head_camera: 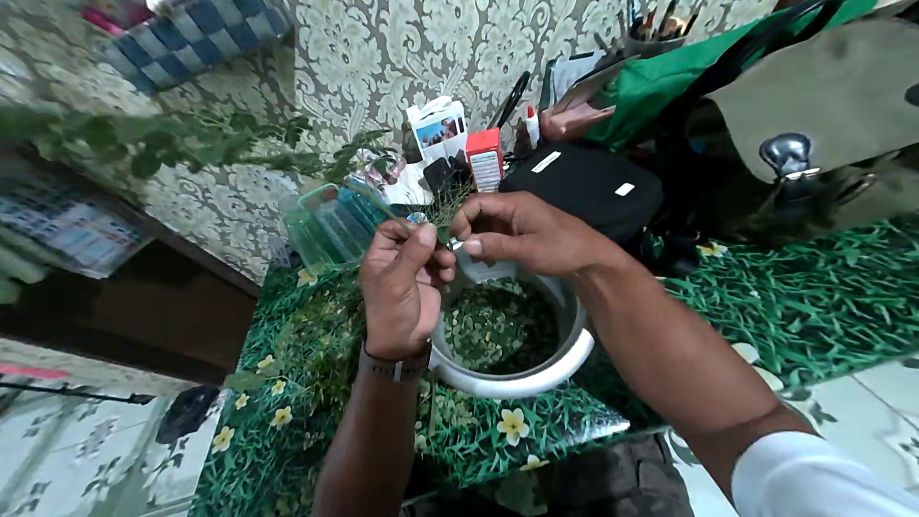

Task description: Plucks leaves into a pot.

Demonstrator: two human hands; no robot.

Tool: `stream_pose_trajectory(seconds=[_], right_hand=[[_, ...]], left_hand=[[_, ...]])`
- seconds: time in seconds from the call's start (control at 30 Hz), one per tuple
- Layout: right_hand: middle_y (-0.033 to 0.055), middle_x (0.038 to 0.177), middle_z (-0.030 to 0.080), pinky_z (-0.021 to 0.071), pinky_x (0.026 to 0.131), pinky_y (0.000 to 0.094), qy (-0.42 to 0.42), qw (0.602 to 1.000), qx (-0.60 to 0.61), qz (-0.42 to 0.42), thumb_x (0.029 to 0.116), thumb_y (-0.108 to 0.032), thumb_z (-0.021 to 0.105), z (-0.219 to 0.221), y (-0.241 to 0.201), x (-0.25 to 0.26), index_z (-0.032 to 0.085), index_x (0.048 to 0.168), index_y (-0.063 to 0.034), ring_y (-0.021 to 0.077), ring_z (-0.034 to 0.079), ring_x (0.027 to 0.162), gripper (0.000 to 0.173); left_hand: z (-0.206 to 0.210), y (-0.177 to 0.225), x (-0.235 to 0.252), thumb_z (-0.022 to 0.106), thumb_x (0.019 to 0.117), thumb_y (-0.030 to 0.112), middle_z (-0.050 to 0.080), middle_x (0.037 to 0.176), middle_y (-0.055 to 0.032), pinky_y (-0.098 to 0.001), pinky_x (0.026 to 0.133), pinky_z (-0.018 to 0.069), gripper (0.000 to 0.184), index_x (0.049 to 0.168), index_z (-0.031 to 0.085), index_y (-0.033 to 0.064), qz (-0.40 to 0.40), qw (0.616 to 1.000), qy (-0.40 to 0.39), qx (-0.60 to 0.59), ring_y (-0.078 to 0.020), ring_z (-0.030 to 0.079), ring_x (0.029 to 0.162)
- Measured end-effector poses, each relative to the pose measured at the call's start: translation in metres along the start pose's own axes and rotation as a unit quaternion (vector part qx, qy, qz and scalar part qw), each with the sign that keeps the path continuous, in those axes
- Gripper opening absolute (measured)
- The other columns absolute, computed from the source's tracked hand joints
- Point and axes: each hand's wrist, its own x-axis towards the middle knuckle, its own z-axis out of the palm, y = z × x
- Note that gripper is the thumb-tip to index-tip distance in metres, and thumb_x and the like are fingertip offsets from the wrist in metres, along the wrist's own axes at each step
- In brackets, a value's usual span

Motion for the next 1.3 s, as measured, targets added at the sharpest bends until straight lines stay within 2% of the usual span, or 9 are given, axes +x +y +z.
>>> stream_pose_trajectory(seconds=[0.17, 0.33, 0.43, 0.53, 0.63, 0.8, 0.97, 1.13, 1.3], right_hand=[[0.0042, 0.091, 0.067, 0.0577, 0.063, 0.027, -0.012, 0.999, 0.037, -0.003, 0.0991, -0.018, 0.06, 0.001, 0.0, -0.001, 0.065, 0.109, -0.0025, 0.0095, 0.064, 0.072, 0.019], [0.0033, 0.089, 0.067, 0.0555, 0.062, 0.0244, -0.031, 0.996, 0.081, -0.014, 0.0968, -0.017, 0.063, -0.003, 0.003, -0.001, 0.065, 0.11, -0.0028, 0.008, 0.063, 0.071, 0.02], [0.0002, 0.084, 0.065, 0.0534, 0.061, 0.0215, -0.043, 0.993, 0.102, -0.029, 0.0951, -0.02, 0.066, -0.001, 0.001, -0.002, 0.065, 0.106, -0.0037, 0.0046, 0.06, 0.069, 0.02], [0.0014, 0.083, 0.064, 0.0544, 0.059, 0.0227, -0.016, 0.993, 0.107, -0.042, 0.0968, -0.019, 0.065, 0.006, -0.003, -0.003, 0.066, 0.099, -0.0035, 0.0056, 0.06, 0.067, 0.016], [0.0027, 0.08, 0.063, 0.0542, 0.057, 0.0229, 0.013, 0.993, 0.098, -0.066, 0.0985, -0.011, 0.06, 0.01, -0.003, -0.002, 0.065, 0.093, -0.0028, 0.0069, 0.06, 0.064, 0.012], [0.0014, 0.082, 0.063, 0.0533, 0.057, 0.0226, 0.016, 0.994, 0.075, -0.079, 0.0982, -0.014, 0.061, 0.001, 0.001, -0.001, 0.064, 0.088, -0.0049, 0.0054, 0.059, 0.065, 0.014], [0.0008, 0.087, 0.063, 0.0513, 0.058, 0.0196, 0.014, 0.997, 0.061, -0.043, 0.0919, -0.017, 0.069, 0.006, -0.008, -0.003, 0.066, 0.098, -0.0049, 0.0042, 0.058, 0.069, 0.014], [0.0041, 0.084, 0.063, 0.0494, 0.053, 0.0187, 0.037, 0.996, 0.051, -0.07, 0.0956, -0.007, 0.061, 0.016, -0.005, -0.001, 0.066, 0.091, -0.0015, 0.0047, 0.057, 0.064, 0.009], [0.0005, 0.073, 0.058, 0.0426, 0.049, 0.0175, 0.022, 0.999, 0.018, -0.043, 0.0919, -0.007, 0.061, 0.007, -0.005, -0.003, 0.063, 0.082, -0.0045, 0.0027, 0.05, 0.058, 0.01]], left_hand=[[-0.005, -0.005, 0.0, 0.067, 0.0988, 0.019, 0.07, 0.086, -0.0013, -0.0234, 0.059, 0.0582, 0.005, 0.096, 0.07, 0.0219, -0.043, 0.996, -0.048, -0.061, -0.009, 0.067, 0.066], [-0.011, -0.006, 0.003, 0.066, 0.1, 0.022, 0.069, 0.088, 0.0008, -0.0202, 0.055, 0.055, 0.004, 0.104, 0.068, 0.0223, -0.042, 0.986, -0.101, -0.126, -0.0069, 0.064, 0.063], [-0.011, -0.006, 0.003, 0.067, 0.0993, 0.022, 0.069, 0.087, 0.0017, -0.02, 0.055, 0.0549, 0.005, 0.104, 0.067, 0.0231, -0.033, 0.986, -0.106, -0.125, -0.0063, 0.064, 0.064], [-0.012, -0.008, 0.003, 0.071, 0.0969, 0.022, 0.07, 0.089, 0.0014, -0.0213, 0.057, 0.0564, 0.009, 0.105, 0.068, 0.0231, -0.03, 0.985, -0.116, -0.126, -0.0072, 0.065, 0.066], [-0.011, -0.01, 0.003, 0.072, 0.0959, 0.02, 0.07, 0.09, 0.001, -0.0216, 0.057, 0.0568, 0.011, 0.105, 0.067, 0.023, -0.025, 0.985, -0.114, -0.124, -0.0077, 0.066, 0.066], [-0.011, -0.008, 0.003, 0.07, 0.0976, 0.021, 0.069, 0.09, 0.0024, -0.0207, 0.057, 0.056, 0.008, 0.105, 0.067, 0.0238, -0.01, 0.99, -0.093, -0.11, -0.0064, 0.064, 0.065], [-0.009, -0.008, 0.002, 0.071, 0.0967, 0.02, 0.068, 0.09, 0.0025, -0.021, 0.058, 0.0566, 0.009, 0.104, 0.068, 0.0242, -0.007, 0.99, -0.091, -0.111, -0.0062, 0.064, 0.066], [-0.005, -0.014, 0.001, 0.073, 0.0954, 0.018, 0.069, 0.09, 0.0006, -0.0213, 0.058, 0.0563, 0.01, 0.103, 0.068, 0.0227, -0.004, 0.99, -0.092, -0.104, -0.0073, 0.064, 0.066], [-0.006, -0.013, 0.001, 0.07, 0.0968, 0.017, 0.069, 0.089, 0.0014, -0.0216, 0.058, 0.0566, 0.009, 0.103, 0.069, 0.0236, -0.006, 0.991, -0.077, -0.112, -0.0067, 0.064, 0.065]])
